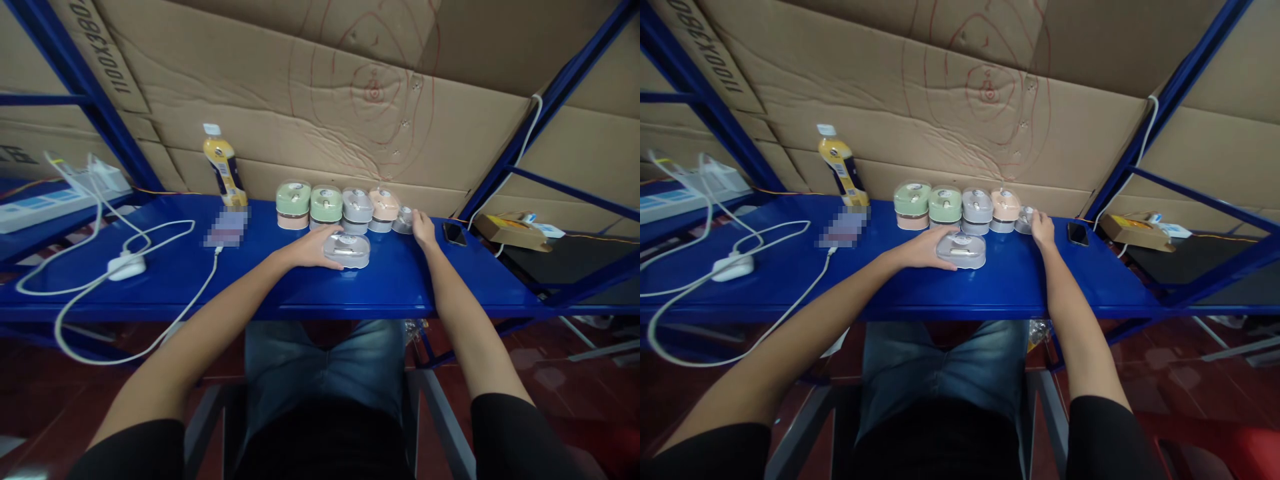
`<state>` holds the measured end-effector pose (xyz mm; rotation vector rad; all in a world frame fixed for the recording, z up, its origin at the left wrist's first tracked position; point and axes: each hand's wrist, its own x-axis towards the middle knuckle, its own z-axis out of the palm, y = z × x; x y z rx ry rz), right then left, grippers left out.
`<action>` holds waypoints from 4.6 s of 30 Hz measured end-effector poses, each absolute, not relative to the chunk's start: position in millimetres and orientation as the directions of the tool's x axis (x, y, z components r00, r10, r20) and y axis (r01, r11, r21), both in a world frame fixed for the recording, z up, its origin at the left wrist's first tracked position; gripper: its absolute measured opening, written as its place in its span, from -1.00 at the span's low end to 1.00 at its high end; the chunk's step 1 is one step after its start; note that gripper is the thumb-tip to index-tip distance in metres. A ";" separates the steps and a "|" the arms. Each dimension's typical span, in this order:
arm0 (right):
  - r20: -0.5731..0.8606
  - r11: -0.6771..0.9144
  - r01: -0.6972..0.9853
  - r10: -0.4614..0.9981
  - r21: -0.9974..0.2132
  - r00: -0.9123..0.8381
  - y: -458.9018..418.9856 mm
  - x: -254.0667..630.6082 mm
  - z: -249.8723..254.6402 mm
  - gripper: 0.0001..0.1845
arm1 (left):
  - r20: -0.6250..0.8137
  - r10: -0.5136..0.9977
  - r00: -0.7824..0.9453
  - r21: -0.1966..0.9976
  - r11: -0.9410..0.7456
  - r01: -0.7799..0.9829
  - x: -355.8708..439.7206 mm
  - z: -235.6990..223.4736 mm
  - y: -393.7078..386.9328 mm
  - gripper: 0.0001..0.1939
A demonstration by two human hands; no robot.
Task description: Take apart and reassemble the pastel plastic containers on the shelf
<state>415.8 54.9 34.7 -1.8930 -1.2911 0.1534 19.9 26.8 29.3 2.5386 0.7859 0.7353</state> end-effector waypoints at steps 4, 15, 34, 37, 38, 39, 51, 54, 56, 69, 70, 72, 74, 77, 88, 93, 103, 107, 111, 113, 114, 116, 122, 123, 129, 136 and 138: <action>0.367 -0.054 0.751 0.848 -0.658 0.383 54.9 400.2 32.8 -0.34 | 0.350 0.623 0.699 0.507 -0.754 0.418 20.0 31.1 24.4 0.14; 0.495 0.089 0.788 0.819 -0.610 0.291 43.1 371.1 45.3 -0.23 | 0.374 0.642 0.669 0.541 -0.737 0.405 24.6 20.3 29.5 0.32; -0.001 0.208 0.917 0.975 -0.341 -0.222 -21.8 428.5 65.5 0.16 | 0.364 0.700 0.614 0.610 -0.678 0.411 23.9 15.2 29.7 0.06; -0.055 -0.126 0.969 0.992 -0.213 0.117 -31.1 452.0 63.6 0.26 | 0.373 0.688 0.623 0.590 -0.694 0.413 23.9 16.5 28.6 -0.02; -0.060 -0.220 0.959 0.975 -0.178 0.212 -30.4 454.6 63.3 0.27 | 0.372 0.686 0.625 0.589 -0.695 0.413 24.0 16.6 28.7 -0.03; -0.059 -0.303 0.941 0.953 -0.149 0.297 -27.4 454.8 63.4 0.26 | 0.371 0.686 0.626 0.589 -0.695 0.413 24.1 16.7 28.9 -0.03; 0.170 -0.462 0.819 0.826 -0.340 0.537 49.7 413.0 57.3 -0.23 | 0.356 0.688 0.632 0.577 -0.694 0.431 23.3 15.0 32.2 -0.10; 0.208 -0.382 0.852 0.857 -0.357 0.471 54.3 408.2 50.5 -0.25 | 0.353 0.687 0.635 0.572 -0.696 0.434 23.0 14.7 32.5 -0.10; 0.239 -0.334 0.874 0.871 -0.353 0.429 54.2 406.7 47.9 -0.28 | 0.342 0.693 0.634 0.573 -0.689 0.444 23.0 15.1 32.2 -0.08; 0.344 0.147 0.986 0.924 0.077 -0.164 42.5 357.2 44.6 -0.27 | 0.303 0.706 0.640 0.581 -0.669 0.463 22.5 20.3 29.2 -0.14; 0.330 0.141 0.986 0.930 0.087 -0.162 40.2 352.8 45.4 -0.26 | 0.304 0.705 0.641 0.580 -0.671 0.463 22.4 20.3 29.3 -0.15; 0.331 0.139 0.985 0.929 0.102 -0.165 33.4 347.2 50.5 -0.28 | 0.308 0.702 0.642 0.574 -0.676 0.463 22.3 19.8 30.1 -0.16; 0.353 0.129 0.987 0.923 0.100 -0.156 24.2 344.5 59.5 -0.36 | 0.315 0.698 0.644 0.570 -0.681 0.459 22.1 18.9 31.4 -0.17; 0.402 0.046 0.998 0.914 0.043 -0.059 9.5 340.7 72.9 -0.42 | 0.314 0.695 0.646 0.567 -0.684 0.460 22.2 18.0 32.7 -0.15; 0.258 0.058 0.991 0.966 -0.119 -0.026 -16.8 325.8 71.3 -0.28 | 0.321 0.699 0.639 0.569 -0.682 0.460 22.5 19.5 30.6 -0.15; 0.394 0.621 0.737 0.769 -0.269 -0.504 -30.2 310.8 70.7 -0.22 | 0.341 0.677 0.652 0.624 -0.682 0.381 24.5 22.3 24.9 0.22; 0.393 0.648 0.693 0.754 -0.316 -0.526 -38.4 271.0 54.1 -0.09 | 0.373 0.566 0.735 0.637 -0.732 0.241 33.7 20.8 13.7 0.29; 0.517 0.645 0.617 0.753 -0.451 -0.408 -31.2 286.4 58.7 -0.20 | 0.389 0.608 0.692 0.606 -0.734 0.305 31.8 19.7 17.1 0.31; 0.435 0.435 0.735 0.876 -0.520 -0.210 -23.7 316.7 64.2 -0.19 | 0.324 0.588 0.741 0.513 -0.767 0.385 26.2 27.4 17.4 -0.16; 0.321 0.278 0.822 0.939 -0.498 -0.123 -19.6 330.4 64.6 -0.19 | 0.303 0.580 0.756 0.495 -0.774 0.395 23.5 30.4 18.1 -0.35; 0.267 0.209 0.853 0.960 -0.479 -0.085 -17.4 335.6 64.0 -0.18 | 0.302 0.583 0.755 0.498 -0.771 0.396 22.3 31.0 19.0 -0.39; 0.197 0.109 0.886 0.980 -0.450 -0.021 -12.9 342.2 62.2 -0.15 | 0.311 0.593 0.743 0.519 -0.761 0.390 20.2 30.8 21.8 -0.43; 0.182 0.019 0.888 0.981 -0.459 0.073 -6.1 346.7 59.6 -0.19 | 0.323 0.631 0.705 0.579 -0.721 0.381 10.6 32.9 33.2 -0.43; 0.177 0.013 0.892 0.981 -0.452 0.075 -6.2 347.4 60.0 -0.20 | 0.318 0.644 0.696 0.582 -0.712 0.392 8.2 34.6 34.8 -0.43; 0.085 -0.014 0.902 0.995 -0.432 0.057 -7.2 351.0 61.5 -0.15 | 0.277 0.682 0.677 0.554 -0.689 0.467 -2.3 41.9 40.1 -0.48; 0.396 0.318 0.764 0.914 -0.562 -0.089 -16.1 337.9 65.4 -0.17 | 0.378 0.641 0.667 0.588 -0.723 0.362 5.0 43.3 28.2 -0.19; 0.477 0.495 0.662 0.849 -0.563 -0.229 -20.7 328.7 66.5 -0.16 | 0.372 0.652 0.661 0.605 -0.710 0.360 10.3 41.4 22.6 0.01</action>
